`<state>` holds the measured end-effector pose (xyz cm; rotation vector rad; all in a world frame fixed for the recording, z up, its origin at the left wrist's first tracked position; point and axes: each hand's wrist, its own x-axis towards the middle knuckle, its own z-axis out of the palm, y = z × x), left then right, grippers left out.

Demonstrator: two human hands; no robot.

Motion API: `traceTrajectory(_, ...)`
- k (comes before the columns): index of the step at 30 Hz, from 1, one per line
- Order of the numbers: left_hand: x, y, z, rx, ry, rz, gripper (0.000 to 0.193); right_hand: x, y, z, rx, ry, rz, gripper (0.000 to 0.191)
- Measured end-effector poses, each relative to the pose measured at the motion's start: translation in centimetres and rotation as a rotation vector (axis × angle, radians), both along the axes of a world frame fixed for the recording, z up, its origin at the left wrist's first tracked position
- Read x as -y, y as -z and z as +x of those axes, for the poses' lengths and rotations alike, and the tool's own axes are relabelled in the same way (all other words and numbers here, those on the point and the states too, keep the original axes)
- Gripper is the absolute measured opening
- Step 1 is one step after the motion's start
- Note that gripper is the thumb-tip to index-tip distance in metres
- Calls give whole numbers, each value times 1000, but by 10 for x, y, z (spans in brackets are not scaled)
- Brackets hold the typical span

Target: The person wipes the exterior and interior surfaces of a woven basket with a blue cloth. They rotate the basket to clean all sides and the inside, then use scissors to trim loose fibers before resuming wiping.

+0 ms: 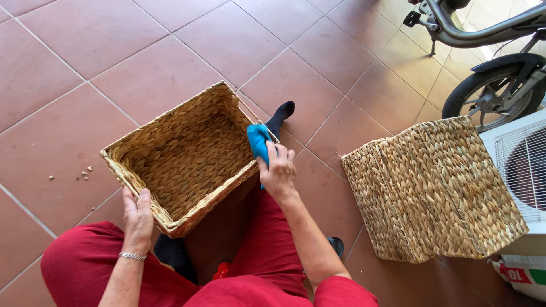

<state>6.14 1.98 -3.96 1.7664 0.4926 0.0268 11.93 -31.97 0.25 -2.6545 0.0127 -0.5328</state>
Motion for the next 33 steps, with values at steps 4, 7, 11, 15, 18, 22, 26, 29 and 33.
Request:
traceTrajectory(4,15,14,11,153,-57,-80,70,-37,-4,-48,103,-100,15,61)
traceTrajectory(7,16,16,15,169,-85,-144,68,-84,-14,-87,134,-292,-11,63)
traceTrajectory(11,13,11,13,248,-55,-102,68,-135,-24,-117,57,-520,93,60)
traceTrajectory(15,15,5,10,142,-85,-155,69,-119,-19,-111,55,-589,99,57)
traceTrajectory(18,18,2,10,136,-100,-170,70,-77,-8,-86,100,-424,15,56)
traceTrajectory(22,21,3,13,185,-87,-24,72,-15,7,-27,115,-159,-17,59)
traceTrajectory(26,21,4,14,196,-80,40,73,4,19,-10,49,-100,80,65)
traceTrajectory(29,22,3,16,211,-93,32,74,-15,20,-26,-109,-67,212,74)
traceTrajectory(33,25,-4,19,233,-113,75,73,-75,10,-71,-27,-301,248,66)
